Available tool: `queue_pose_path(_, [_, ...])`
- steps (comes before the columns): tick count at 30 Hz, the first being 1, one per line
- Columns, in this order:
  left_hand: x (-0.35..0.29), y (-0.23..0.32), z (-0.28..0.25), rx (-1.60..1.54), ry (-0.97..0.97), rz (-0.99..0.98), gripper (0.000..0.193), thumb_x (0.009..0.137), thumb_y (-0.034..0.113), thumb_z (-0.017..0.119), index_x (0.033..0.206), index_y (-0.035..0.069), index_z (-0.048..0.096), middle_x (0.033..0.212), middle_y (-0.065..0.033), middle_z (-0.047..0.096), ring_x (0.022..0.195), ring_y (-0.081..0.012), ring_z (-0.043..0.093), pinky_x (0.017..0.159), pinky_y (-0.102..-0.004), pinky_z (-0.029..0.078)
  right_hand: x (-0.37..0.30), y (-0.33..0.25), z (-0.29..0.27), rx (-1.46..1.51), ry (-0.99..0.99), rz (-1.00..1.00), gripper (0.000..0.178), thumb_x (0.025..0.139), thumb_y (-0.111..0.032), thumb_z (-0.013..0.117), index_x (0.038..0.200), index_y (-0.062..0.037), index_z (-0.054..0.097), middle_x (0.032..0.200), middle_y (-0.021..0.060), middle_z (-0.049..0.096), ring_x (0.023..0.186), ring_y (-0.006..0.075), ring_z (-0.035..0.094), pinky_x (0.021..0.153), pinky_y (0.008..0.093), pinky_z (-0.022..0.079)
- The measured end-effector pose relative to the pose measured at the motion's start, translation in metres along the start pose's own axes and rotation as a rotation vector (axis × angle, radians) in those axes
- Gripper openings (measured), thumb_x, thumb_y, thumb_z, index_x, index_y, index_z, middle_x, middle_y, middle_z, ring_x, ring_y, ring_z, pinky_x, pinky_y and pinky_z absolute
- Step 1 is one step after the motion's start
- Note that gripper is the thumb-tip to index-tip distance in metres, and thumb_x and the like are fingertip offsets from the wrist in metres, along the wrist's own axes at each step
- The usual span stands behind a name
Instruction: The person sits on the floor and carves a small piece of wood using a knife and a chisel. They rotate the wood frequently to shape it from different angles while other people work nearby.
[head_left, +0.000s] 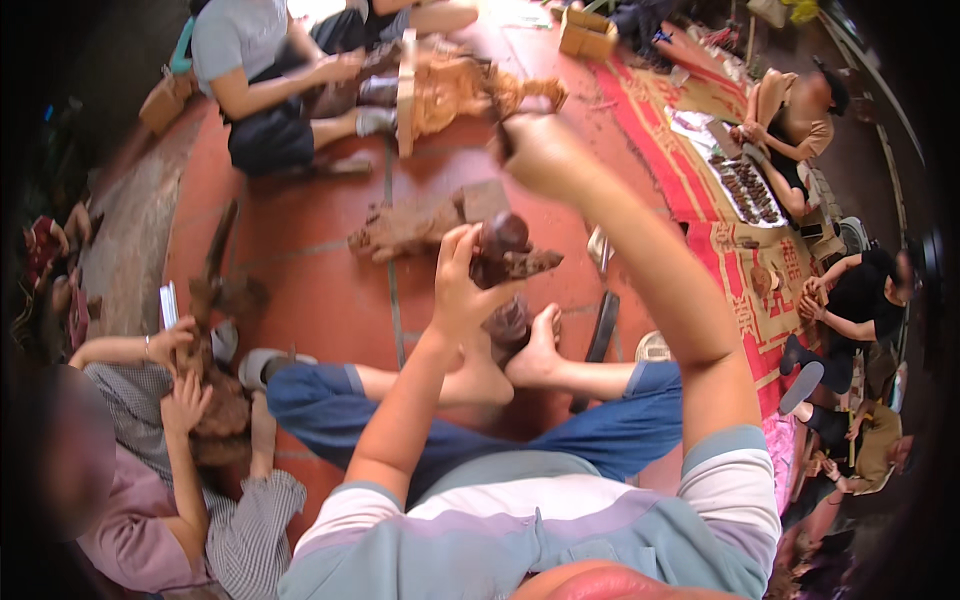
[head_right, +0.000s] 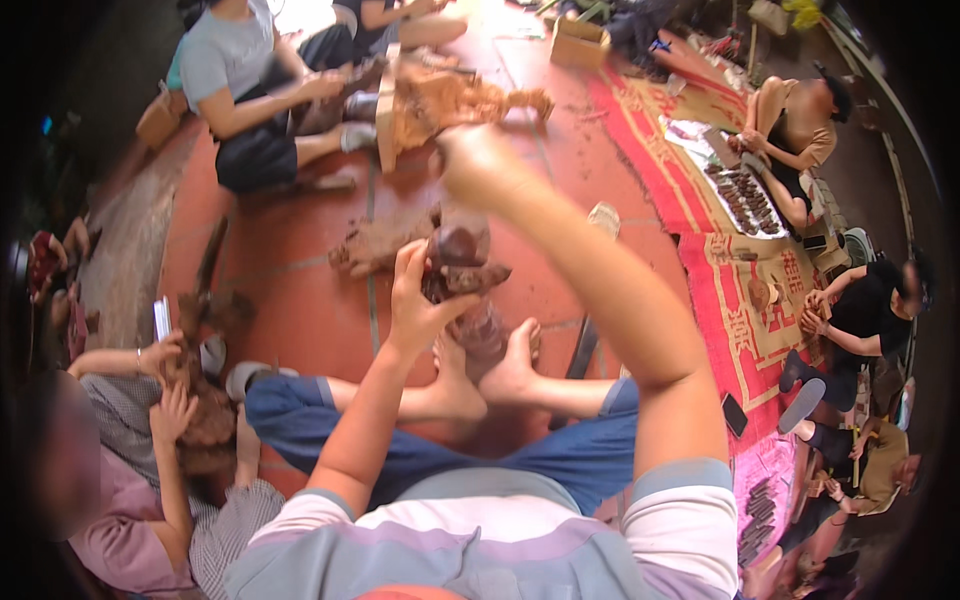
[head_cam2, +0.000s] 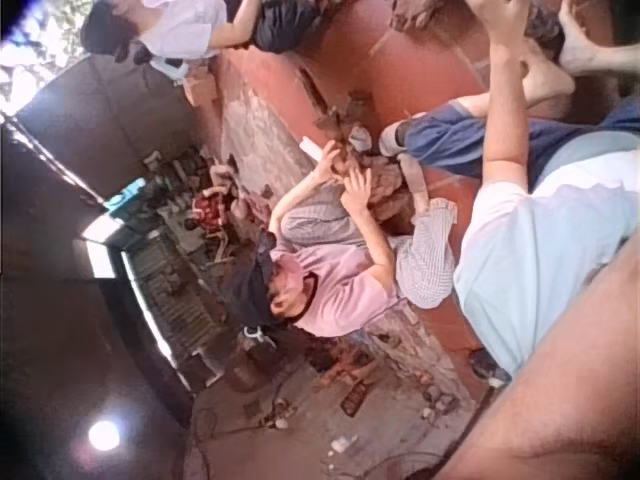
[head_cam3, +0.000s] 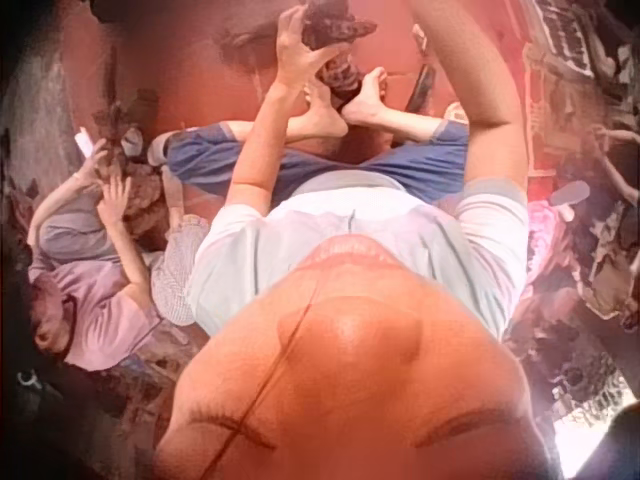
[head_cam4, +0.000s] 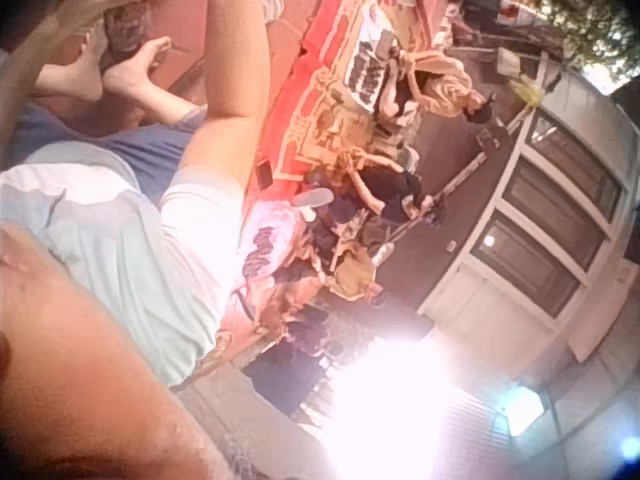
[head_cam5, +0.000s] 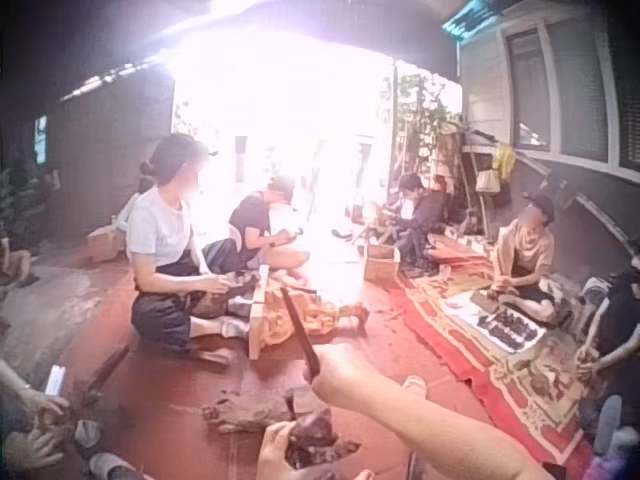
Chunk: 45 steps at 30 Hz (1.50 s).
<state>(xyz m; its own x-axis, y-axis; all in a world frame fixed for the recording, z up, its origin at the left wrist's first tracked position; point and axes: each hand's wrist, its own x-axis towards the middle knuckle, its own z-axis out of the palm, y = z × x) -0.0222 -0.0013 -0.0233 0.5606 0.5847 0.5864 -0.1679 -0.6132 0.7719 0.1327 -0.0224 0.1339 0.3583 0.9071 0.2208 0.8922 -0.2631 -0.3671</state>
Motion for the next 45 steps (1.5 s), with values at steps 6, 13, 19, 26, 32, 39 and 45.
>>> queue_pose_path(6, [0.003, -0.010, -0.021, -0.391, -0.083, -0.189, 0.046, 0.087, 0.031, 0.062, 0.122, 0.002, 0.054, 0.112, -0.0079, 0.050, 0.099, -0.0205, 0.049, 0.090, -0.0313, 0.039, -0.061, 0.060, -0.015, 0.868, -0.091, 0.196, 0.010, 0.075, -0.007, 0.066, 0.074, -0.0060, 0.056, 0.069, -0.0003, 0.057, 0.062, 0.0079, 0.053, 0.058, 0.0243, 0.044])
queue_pose_path(13, [0.025, -0.003, -0.018, -0.388, -0.173, -0.107, 0.052, 0.088, 0.041, 0.060, 0.122, 0.002, 0.054, 0.114, -0.0054, 0.054, 0.109, -0.0157, 0.048, 0.097, -0.0294, 0.035, -0.163, 0.100, 0.048, 1.195, 0.143, 0.667, 0.021, 0.086, -0.012, 0.064, 0.100, -0.0060, 0.049, 0.084, 0.0042, 0.062, 0.067, 0.0097, 0.062, 0.060, 0.0231, 0.054])
queue_pose_path(19, [0.036, 0.009, -0.019, -0.620, -0.287, -0.346, 0.044, 0.087, 0.030, 0.064, 0.118, 0.002, 0.053, 0.107, -0.0048, 0.057, 0.100, -0.0115, 0.052, 0.090, -0.0257, 0.041, -0.210, 0.111, 0.092, 1.299, 0.190, 0.785, 0.021, 0.087, -0.011, 0.065, 0.101, -0.0058, 0.051, 0.083, 0.0042, 0.062, 0.065, 0.0087, 0.062, 0.059, 0.0244, 0.056])
queue_pose_path(26, [0.042, -0.023, -0.025, -0.770, 0.024, -0.473, 0.037, 0.100, 0.026, 0.035, 0.098, 0.000, 0.062, 0.097, -0.0074, 0.063, 0.088, -0.0122, 0.058, 0.086, -0.0275, 0.043, -0.223, 0.108, 0.107, 1.312, 0.239, 0.812, 0.017, 0.089, -0.006, 0.059, 0.105, -0.0018, 0.055, 0.087, 0.0056, 0.061, 0.077, 0.0120, 0.064, 0.074, 0.0288, 0.058])
queue_pose_path(32, [-0.019, -0.034, -0.028, -0.447, 0.036, -0.493, 0.036, 0.094, 0.018, 0.048, 0.124, -0.001, 0.052, 0.117, -0.0123, 0.057, 0.100, -0.0155, 0.054, 0.090, -0.0283, 0.042, -0.245, 0.114, 0.122, 1.306, 0.262, 0.828, 0.019, 0.089, -0.002, 0.056, 0.107, 0.0016, 0.058, 0.091, 0.0073, 0.062, 0.078, 0.0129, 0.064, 0.075, 0.0284, 0.058])
queue_pose_path(39, [-0.105, -0.016, 0.003, 0.197, -0.100, -0.250, 0.069, 0.085, 0.015, 0.055, 0.144, 0.003, 0.021, 0.136, -0.0220, 0.037, 0.119, -0.0378, 0.044, 0.099, -0.0425, 0.037, -0.257, 0.108, 0.130, 1.386, 0.233, 0.840, 0.017, 0.091, -0.006, 0.055, 0.106, 0.0010, 0.059, 0.096, 0.0081, 0.062, 0.085, 0.0151, 0.064, 0.079, 0.0279, 0.056])
queue_pose_path(45, [-0.158, -0.022, -0.005, 0.246, -0.579, -0.415, 0.053, 0.080, 0.015, 0.062, 0.130, 0.006, 0.049, 0.132, -0.0242, 0.043, 0.121, -0.0378, 0.044, 0.101, -0.0429, 0.036, -0.259, 0.102, 0.129, 1.547, 0.161, 0.761, 0.013, 0.090, -0.007, 0.054, 0.100, 0.0010, 0.056, 0.099, 0.0124, 0.062, 0.089, 0.0198, 0.064, 0.084, 0.0324, 0.055])
